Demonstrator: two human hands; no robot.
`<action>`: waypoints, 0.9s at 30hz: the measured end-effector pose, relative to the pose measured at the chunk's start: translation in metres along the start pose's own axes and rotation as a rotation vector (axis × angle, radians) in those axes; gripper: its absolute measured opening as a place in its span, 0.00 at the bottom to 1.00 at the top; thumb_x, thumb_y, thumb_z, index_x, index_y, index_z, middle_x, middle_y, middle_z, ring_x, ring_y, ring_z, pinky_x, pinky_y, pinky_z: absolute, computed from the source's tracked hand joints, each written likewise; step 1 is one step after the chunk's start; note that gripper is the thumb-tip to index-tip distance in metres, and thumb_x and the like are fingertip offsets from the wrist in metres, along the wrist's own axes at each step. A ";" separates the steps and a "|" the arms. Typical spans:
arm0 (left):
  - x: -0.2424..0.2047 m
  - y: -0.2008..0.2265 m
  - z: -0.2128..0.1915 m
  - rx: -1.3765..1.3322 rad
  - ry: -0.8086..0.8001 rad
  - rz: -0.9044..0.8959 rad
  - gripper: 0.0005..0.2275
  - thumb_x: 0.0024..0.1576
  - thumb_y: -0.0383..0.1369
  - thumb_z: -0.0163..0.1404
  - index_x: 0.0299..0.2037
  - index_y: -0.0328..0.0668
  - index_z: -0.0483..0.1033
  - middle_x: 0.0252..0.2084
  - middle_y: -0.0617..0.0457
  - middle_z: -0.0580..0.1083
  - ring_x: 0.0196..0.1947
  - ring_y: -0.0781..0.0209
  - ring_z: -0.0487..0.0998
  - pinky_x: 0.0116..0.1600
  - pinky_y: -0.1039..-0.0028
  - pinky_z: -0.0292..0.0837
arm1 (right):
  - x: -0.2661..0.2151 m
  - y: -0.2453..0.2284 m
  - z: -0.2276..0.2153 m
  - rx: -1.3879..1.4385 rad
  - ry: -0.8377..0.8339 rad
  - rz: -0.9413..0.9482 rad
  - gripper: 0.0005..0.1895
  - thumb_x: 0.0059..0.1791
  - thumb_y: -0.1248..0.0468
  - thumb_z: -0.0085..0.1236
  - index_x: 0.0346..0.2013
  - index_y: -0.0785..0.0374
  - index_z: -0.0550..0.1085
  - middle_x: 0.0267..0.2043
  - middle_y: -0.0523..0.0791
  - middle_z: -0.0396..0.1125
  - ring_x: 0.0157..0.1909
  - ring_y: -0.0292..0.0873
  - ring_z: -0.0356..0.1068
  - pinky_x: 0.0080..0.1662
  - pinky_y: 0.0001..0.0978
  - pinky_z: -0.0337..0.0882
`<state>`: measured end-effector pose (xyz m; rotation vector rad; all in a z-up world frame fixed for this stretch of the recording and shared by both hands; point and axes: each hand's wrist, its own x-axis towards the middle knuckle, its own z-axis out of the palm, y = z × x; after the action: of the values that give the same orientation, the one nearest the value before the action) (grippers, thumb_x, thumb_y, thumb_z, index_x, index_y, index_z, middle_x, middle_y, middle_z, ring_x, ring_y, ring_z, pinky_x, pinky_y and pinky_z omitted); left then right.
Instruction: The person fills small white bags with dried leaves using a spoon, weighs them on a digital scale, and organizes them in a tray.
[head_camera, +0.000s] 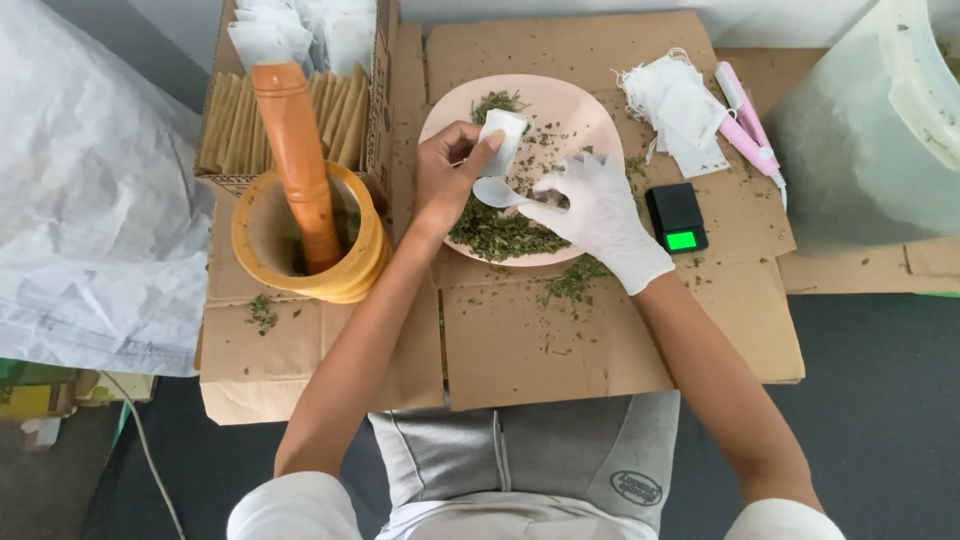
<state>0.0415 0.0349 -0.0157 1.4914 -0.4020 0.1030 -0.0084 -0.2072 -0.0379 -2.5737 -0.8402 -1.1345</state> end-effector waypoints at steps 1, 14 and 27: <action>-0.001 0.002 -0.002 0.000 0.000 -0.007 0.07 0.68 0.37 0.60 0.43 0.45 0.86 0.37 0.48 0.85 0.44 0.64 0.85 0.49 0.63 0.85 | 0.000 -0.002 -0.001 0.003 -0.005 0.004 0.18 0.51 0.40 0.73 0.35 0.45 0.79 0.32 0.41 0.70 0.40 0.47 0.75 0.47 0.44 0.70; -0.007 0.044 -0.001 -0.096 -0.260 0.053 0.10 0.76 0.36 0.36 0.56 0.36 0.61 0.43 0.42 0.79 0.37 0.60 0.85 0.48 0.63 0.86 | 0.003 0.009 -0.002 -0.027 0.038 0.130 0.07 0.57 0.55 0.67 0.44 0.43 0.75 0.37 0.33 0.66 0.41 0.43 0.74 0.45 0.36 0.68; -0.014 0.043 0.004 0.105 -0.335 0.027 0.06 0.71 0.30 0.43 0.52 0.36 0.68 0.35 0.42 0.80 0.25 0.64 0.80 0.34 0.67 0.77 | 0.028 0.005 -0.037 0.058 0.306 0.205 0.06 0.57 0.65 0.68 0.49 0.53 0.80 0.37 0.40 0.68 0.40 0.46 0.71 0.52 0.36 0.66</action>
<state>0.0142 0.0369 0.0208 1.6106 -0.6952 -0.1081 -0.0125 -0.2145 0.0078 -2.2943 -0.5187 -1.3674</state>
